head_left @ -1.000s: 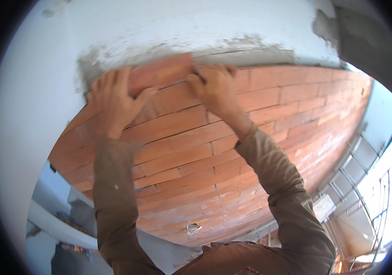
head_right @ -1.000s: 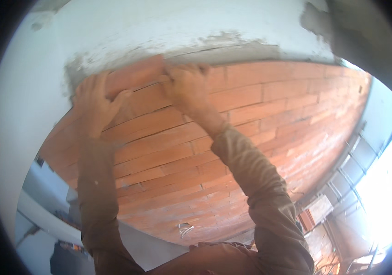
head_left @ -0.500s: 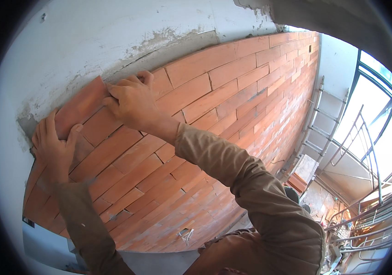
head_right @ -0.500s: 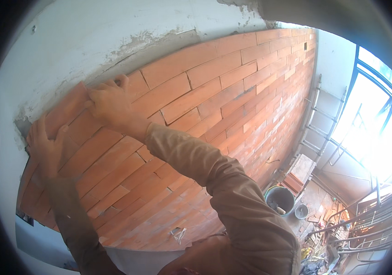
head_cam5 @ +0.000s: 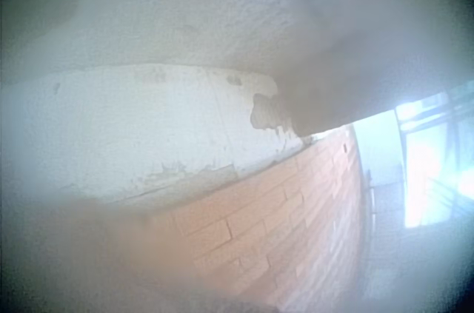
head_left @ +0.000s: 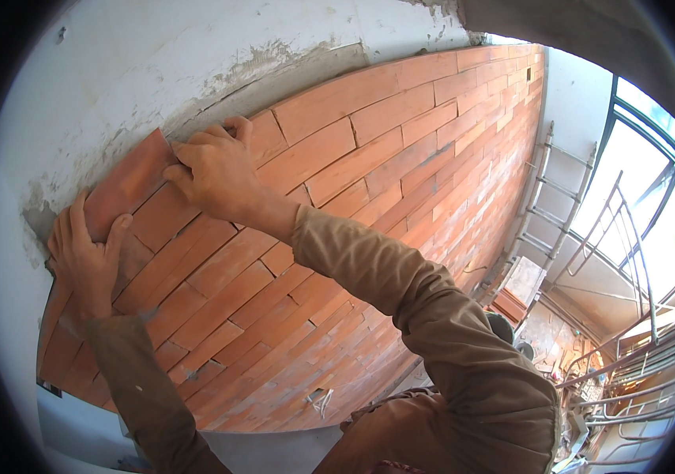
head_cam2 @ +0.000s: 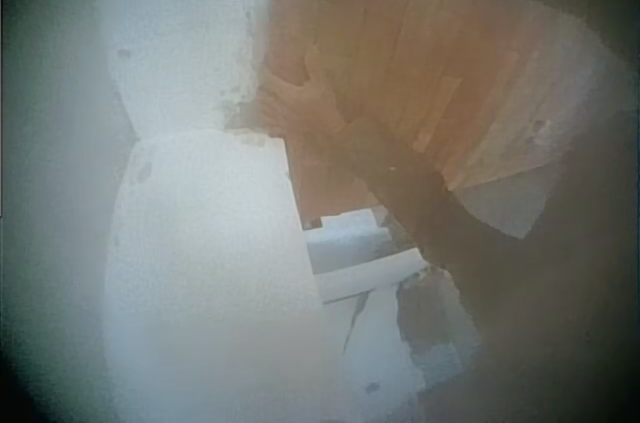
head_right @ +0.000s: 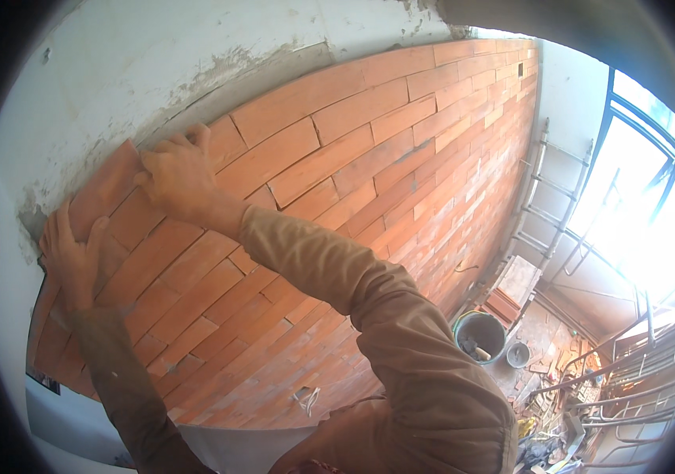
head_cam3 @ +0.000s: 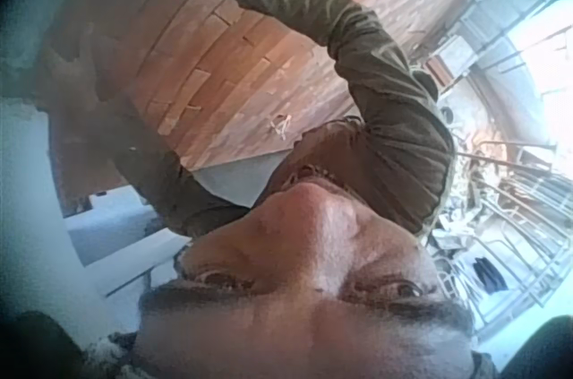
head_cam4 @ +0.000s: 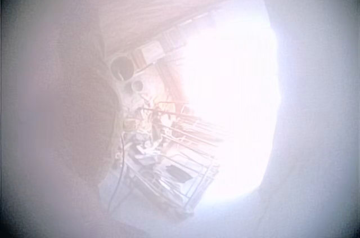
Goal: The person installs terracotta tiles on a curved wall using a trowel to apply mortar. They repeatedly pick up tiles, spread mortar on the back, and press them into place, adjusting alignment as needed.
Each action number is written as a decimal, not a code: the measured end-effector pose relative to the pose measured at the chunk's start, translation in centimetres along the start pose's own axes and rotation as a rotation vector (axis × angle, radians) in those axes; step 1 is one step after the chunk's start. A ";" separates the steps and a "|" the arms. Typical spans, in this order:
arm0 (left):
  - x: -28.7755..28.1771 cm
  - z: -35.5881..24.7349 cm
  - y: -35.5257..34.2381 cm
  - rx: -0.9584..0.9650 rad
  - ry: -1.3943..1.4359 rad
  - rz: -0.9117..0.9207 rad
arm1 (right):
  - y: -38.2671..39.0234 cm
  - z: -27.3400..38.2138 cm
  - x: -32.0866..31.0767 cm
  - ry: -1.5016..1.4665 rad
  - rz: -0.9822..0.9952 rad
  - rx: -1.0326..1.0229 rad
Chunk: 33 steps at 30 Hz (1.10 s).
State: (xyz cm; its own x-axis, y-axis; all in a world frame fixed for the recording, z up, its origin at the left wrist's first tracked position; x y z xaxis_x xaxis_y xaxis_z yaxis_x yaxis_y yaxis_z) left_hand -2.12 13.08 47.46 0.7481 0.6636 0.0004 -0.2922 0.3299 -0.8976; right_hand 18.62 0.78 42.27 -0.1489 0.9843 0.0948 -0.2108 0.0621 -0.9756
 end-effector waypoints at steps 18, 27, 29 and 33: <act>-0.2 -0.5 -0.1 -0.033 0.016 -0.014 | 0.1 0.2 -0.4 -0.003 -0.035 -0.046; -1.4 -1.1 -0.6 0.055 -0.038 -0.085 | 0.1 -0.7 1.2 0.070 -0.024 -0.076; -1.6 -2.0 -0.8 0.028 -0.023 -0.099 | -0.2 -0.9 0.4 0.039 -0.005 -0.065; -2.0 -1.5 -0.9 0.005 0.011 -0.130 | -0.5 0.2 -0.5 0.066 -0.056 -0.106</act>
State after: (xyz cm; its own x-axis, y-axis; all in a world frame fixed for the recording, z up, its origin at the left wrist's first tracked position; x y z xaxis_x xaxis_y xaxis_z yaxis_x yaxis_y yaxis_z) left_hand -2.41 10.46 47.58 0.7864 0.6075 0.1120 -0.1948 0.4160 -0.8883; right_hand 18.59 0.18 42.76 -0.0755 0.9872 0.1402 -0.1129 0.1313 -0.9849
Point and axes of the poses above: each hand's wrist, its own y-axis away from the middle knuckle, its own x-axis out of the palm, z = x × y, the point moved 4 cm from there along -y, towards the middle knuckle, and after that the axes turned 13 degrees about -z, right-handed, at the moved point
